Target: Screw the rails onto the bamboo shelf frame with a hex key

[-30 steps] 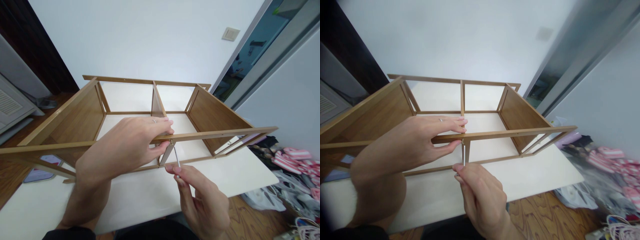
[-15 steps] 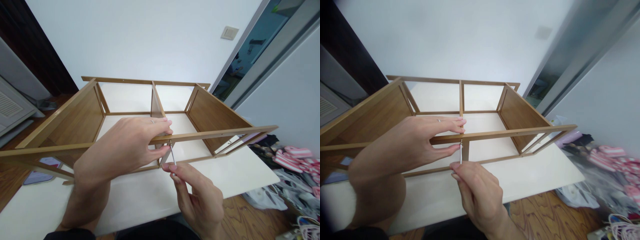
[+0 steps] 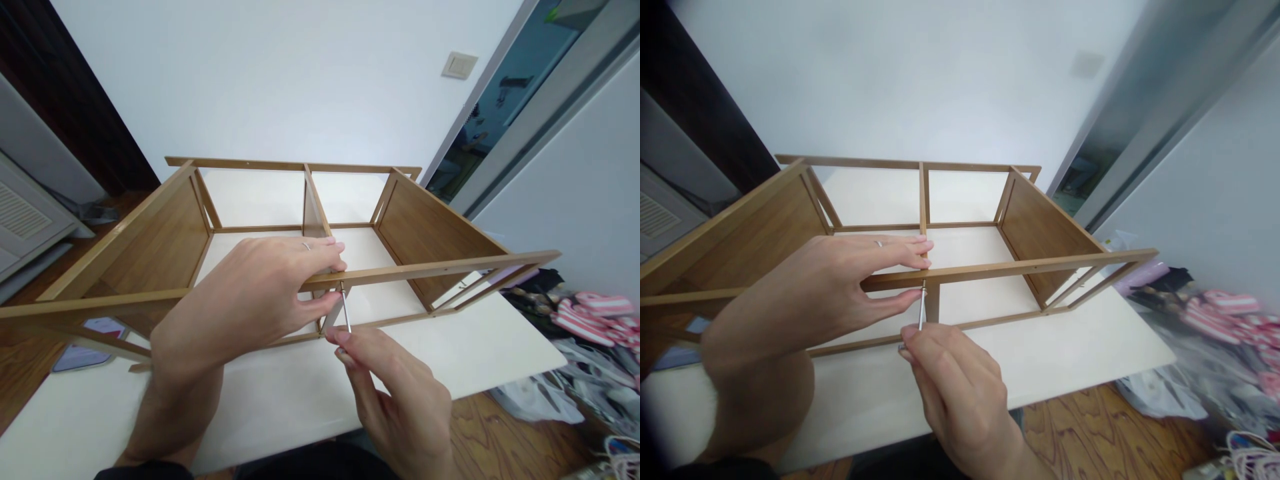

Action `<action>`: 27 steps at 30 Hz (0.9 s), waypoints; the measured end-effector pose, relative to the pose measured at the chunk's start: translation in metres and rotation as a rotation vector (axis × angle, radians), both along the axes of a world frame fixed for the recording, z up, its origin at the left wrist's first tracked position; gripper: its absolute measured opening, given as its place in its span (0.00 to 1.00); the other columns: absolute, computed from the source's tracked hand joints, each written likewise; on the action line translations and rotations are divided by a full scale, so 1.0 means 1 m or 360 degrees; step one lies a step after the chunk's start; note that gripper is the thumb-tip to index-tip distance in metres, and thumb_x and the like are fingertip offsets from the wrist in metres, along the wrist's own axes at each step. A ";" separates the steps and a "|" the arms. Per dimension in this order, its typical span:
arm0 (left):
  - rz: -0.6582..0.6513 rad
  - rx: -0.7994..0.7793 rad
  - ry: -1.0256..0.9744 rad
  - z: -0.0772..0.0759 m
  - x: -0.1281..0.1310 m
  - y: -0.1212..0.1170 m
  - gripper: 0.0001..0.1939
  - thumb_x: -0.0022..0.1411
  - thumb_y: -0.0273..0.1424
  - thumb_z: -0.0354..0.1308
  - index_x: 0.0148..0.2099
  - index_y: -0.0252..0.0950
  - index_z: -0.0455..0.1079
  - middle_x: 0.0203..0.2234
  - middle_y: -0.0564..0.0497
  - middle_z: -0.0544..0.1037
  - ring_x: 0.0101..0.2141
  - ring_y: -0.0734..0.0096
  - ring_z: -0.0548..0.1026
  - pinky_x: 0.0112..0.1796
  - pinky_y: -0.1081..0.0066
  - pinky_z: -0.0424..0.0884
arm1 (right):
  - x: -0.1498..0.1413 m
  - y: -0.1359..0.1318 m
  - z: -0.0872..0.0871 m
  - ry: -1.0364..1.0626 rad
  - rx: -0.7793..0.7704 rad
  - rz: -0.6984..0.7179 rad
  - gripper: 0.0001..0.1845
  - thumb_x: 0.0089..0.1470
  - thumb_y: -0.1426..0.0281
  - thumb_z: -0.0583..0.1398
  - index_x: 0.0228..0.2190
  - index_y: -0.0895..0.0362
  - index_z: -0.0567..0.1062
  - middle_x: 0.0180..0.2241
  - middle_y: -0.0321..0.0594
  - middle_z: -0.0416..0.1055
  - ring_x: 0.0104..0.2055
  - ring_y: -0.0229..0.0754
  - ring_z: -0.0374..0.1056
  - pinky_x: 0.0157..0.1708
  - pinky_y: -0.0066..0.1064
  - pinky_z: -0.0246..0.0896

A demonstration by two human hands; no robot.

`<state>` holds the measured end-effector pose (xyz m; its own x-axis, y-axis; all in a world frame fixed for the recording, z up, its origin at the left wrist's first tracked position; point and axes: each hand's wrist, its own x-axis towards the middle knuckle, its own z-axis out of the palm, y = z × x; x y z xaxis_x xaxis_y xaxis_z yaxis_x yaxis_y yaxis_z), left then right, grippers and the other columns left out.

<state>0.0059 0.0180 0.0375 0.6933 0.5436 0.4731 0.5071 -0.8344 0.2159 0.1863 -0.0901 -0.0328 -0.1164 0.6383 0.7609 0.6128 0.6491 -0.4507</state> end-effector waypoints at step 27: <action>-0.0003 0.0044 -0.0008 0.000 0.001 0.001 0.07 0.67 0.31 0.62 0.47 0.42 0.74 0.50 0.50 0.84 0.50 0.54 0.83 0.51 0.62 0.78 | 0.004 0.003 0.015 0.0074 -0.0068 0.0107 0.13 0.63 0.80 0.61 0.47 0.54 0.75 0.37 0.37 0.83 0.36 0.36 0.80 0.38 0.22 0.77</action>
<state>0.0072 0.0188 0.0371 0.6918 0.5293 0.4911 0.5047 -0.8409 0.1954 0.1905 -0.0868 -0.0182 -0.1251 0.6624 0.7387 0.5462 0.6675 -0.5060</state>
